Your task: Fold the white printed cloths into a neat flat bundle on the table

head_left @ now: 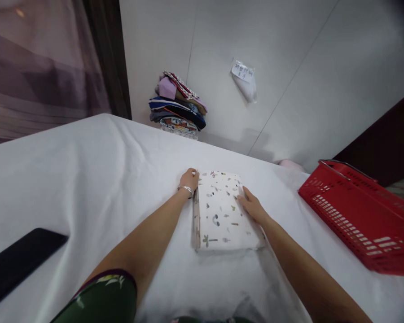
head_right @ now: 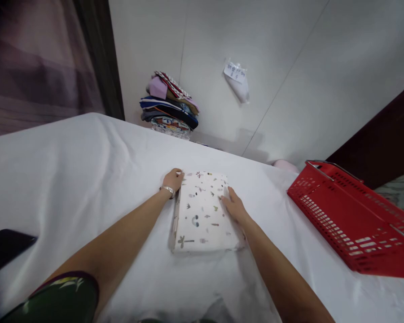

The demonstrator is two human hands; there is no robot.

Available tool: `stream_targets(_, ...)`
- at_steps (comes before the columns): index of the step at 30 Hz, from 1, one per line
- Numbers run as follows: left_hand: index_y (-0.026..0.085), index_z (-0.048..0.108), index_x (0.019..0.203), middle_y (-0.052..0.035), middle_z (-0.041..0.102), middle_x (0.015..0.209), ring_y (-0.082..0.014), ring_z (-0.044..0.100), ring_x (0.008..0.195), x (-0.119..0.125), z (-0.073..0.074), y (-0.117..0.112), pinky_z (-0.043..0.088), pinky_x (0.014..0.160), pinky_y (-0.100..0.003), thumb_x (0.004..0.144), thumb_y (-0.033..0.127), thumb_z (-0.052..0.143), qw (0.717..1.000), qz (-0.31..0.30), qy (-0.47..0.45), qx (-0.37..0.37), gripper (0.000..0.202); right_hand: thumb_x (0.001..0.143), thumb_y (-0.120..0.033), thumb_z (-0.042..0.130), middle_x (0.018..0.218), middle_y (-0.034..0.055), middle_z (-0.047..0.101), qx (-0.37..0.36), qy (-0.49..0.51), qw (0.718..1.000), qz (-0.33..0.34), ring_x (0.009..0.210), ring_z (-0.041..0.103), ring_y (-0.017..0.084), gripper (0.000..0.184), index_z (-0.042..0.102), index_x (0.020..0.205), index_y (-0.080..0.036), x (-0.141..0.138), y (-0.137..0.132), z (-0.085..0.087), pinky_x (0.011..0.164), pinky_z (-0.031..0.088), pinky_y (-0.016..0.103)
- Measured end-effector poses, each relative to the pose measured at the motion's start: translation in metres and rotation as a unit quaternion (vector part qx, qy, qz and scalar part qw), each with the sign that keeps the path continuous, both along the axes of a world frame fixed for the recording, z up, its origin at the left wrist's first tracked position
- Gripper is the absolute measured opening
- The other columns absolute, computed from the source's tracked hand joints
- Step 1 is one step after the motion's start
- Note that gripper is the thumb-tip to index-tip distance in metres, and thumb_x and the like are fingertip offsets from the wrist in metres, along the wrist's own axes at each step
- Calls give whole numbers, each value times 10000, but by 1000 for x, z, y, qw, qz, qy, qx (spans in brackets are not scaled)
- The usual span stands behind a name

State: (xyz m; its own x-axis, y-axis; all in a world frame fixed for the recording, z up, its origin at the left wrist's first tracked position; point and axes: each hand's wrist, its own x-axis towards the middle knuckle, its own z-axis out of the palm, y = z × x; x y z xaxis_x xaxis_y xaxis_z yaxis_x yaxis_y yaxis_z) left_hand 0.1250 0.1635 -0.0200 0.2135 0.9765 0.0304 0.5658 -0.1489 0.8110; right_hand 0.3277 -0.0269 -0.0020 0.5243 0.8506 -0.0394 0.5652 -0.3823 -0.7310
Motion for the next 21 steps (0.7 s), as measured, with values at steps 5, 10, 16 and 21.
stream_targets(5,164,550,1069,-91,663,980,-214,589,961,-1,-2,1,418,836,-301,813,337,503,1000,2,3,-5,312,715,-450,612,1382,83,397,48,181,977,-99,1230,418,220,704,391,1332,-195,-10,-76,-3,1022,334,346)
stream_targets(10,144,565,1047,-111,645,1041,-215,586,987,-2,4,2,430,834,-292,820,344,505,999,-10,4,-38,308,700,-425,653,1116,71,615,54,297,947,-111,925,614,182,706,395,1319,-204,-19,-114,1,778,500,276)
stream_targets(16,109,491,1162,-131,633,1066,-192,643,770,-18,17,-28,493,545,-251,792,392,540,991,-40,-23,-123,469,696,-431,666,928,37,645,21,332,937,-105,677,607,150,685,413,1299,-227,-25,-117,9,555,507,261)
stream_targets(21,160,450,1215,-114,574,1173,-195,609,901,-38,19,-68,500,510,-209,739,370,611,987,-59,-40,-144,544,660,-373,712,983,55,646,48,341,936,-80,733,617,158,703,432,1283,-209,-30,-114,9,596,504,248)
